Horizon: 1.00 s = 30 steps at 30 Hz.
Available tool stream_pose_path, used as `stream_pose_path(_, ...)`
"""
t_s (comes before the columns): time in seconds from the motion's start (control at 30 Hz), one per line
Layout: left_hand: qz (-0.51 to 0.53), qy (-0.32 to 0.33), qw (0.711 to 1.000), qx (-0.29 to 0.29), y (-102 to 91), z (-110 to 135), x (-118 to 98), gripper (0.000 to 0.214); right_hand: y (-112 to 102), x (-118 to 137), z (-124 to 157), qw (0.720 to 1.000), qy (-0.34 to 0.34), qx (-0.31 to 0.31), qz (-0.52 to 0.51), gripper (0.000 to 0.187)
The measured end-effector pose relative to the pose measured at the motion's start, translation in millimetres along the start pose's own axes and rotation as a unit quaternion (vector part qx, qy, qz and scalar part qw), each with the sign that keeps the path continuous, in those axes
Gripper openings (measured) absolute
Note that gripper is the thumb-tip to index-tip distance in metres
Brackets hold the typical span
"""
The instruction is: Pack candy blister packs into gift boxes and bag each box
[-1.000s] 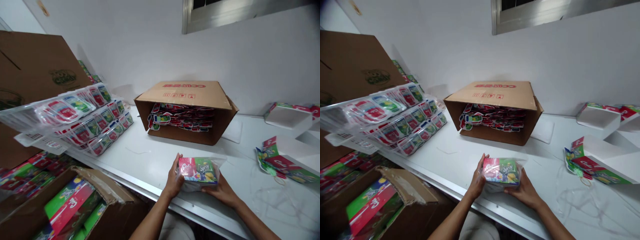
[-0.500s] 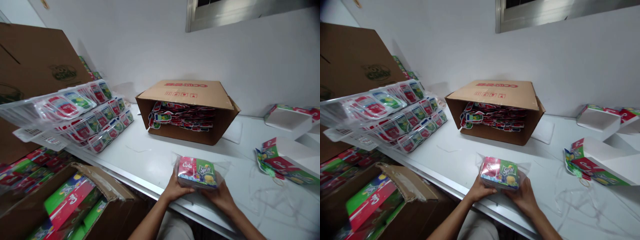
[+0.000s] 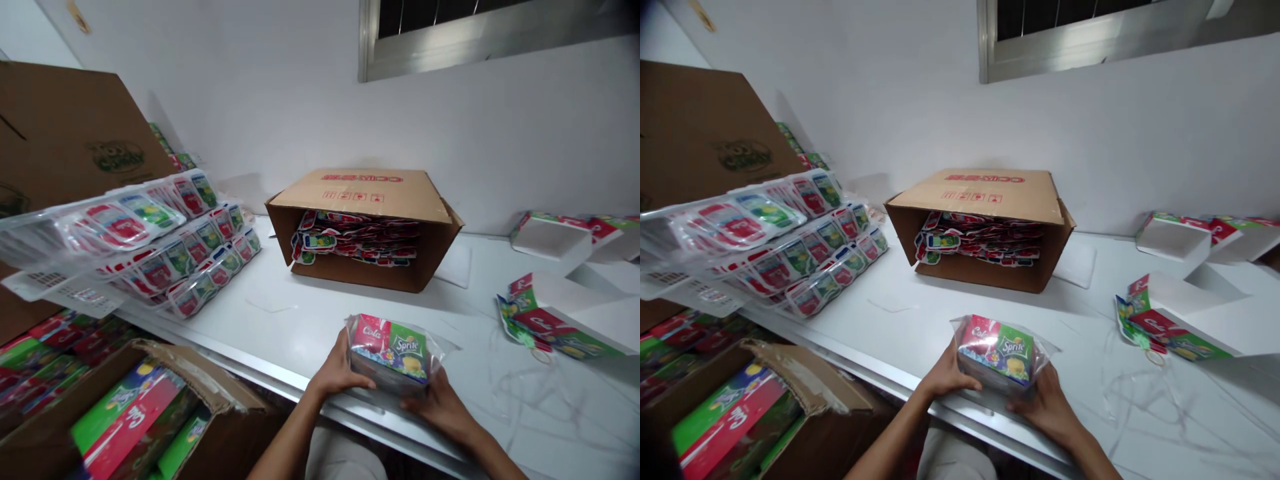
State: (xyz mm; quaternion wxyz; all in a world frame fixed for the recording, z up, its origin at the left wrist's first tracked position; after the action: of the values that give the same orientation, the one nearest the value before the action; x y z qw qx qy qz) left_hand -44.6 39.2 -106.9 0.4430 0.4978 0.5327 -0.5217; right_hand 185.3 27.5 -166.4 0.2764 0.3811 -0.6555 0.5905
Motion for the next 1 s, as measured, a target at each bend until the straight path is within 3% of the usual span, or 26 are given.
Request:
stream_pose_path(0.13, 0.008, 0.004, 1.0, -0.024, 8.9, -3.9, -5.8, 0.079, 2.7, 11.9, -4.5, 1.0, 0.007, 0.013, -0.025, 0.085)
stream_pose_path(0.27, -0.099, -0.079, 0.983, -0.136, -3.8, -29.2, -16.3, 0.058, -11.3, 29.7, -38.3, 0.99, 0.113, -0.017, -0.086, 0.089)
stream_pose_path(0.33, -0.103, -0.086, 0.982, -0.132, -5.9, -38.5, -25.0, 0.061, -14.8, 37.1, -52.2, 0.981, 0.143, 0.014, -0.13, 0.087)
stream_pose_path(0.43, -0.101, -0.091, 0.987, -0.087, 0.1, -34.9, -25.7, 0.097, -10.6, 54.3, -55.8, 0.977, 0.06, 0.101, -0.176, 0.09)
stream_pose_path(0.5, -0.146, -0.099, 0.981, -0.082, 4.9, -24.4, -19.0, 0.112, -10.3, 52.6, -51.1, 0.986, 0.022, 0.088, -0.138, 0.084)
stream_pose_path(0.53, -0.179, -0.101, 0.974, -0.091, 6.8, -19.0, -15.8, 0.107, -10.6, 47.8, -48.9, 0.993, 0.02, 0.067, -0.097, 0.076)
stream_pose_path(0.67, -0.284, -0.092, 0.942, -0.155, 11.9, -5.3, -14.2, 0.052, -11.0, 38.3, -43.6, 0.994, -0.016, 0.009, 0.105, 0.035)
stream_pose_path(0.73, -0.316, -0.096, 0.927, -0.179, 11.0, -1.7, -15.9, 0.04, -14.3, 40.1, -42.4, 0.983, -0.047, -0.007, 0.175, 0.031)
stream_pose_path(0.8, -0.368, -0.101, 0.907, -0.179, 9.1, 0.9, -17.0, 0.042, -19.3, 40.7, -41.1, 0.975, -0.057, -0.02, 0.213, 0.028)
stream_pose_path(0.9, -0.425, -0.09, 0.889, -0.144, 10.3, 2.9, -17.5, 0.042, -24.2, 40.4, -39.1, 0.975, -0.046, -0.032, 0.216, 0.024)
stream_pose_path(1.0, -0.42, -0.084, 0.893, -0.136, 10.5, 5.5, -16.7, 0.034, -24.7, 38.5, -37.8, 0.98, -0.024, -0.044, 0.191, 0.027)
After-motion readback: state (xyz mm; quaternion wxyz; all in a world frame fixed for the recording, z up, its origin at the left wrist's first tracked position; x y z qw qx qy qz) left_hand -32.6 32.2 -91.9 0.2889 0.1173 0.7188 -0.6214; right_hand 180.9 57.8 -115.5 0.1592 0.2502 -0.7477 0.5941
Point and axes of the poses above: each hand's wrist, its own z-axis away from the middle knuckle, its own y-axis out of the palm, x = y × z, the point moved 8 cm from there along -z, towards the middle knuckle, and after that the axes turned 10 degrees about -x, right-handed, at the moved point
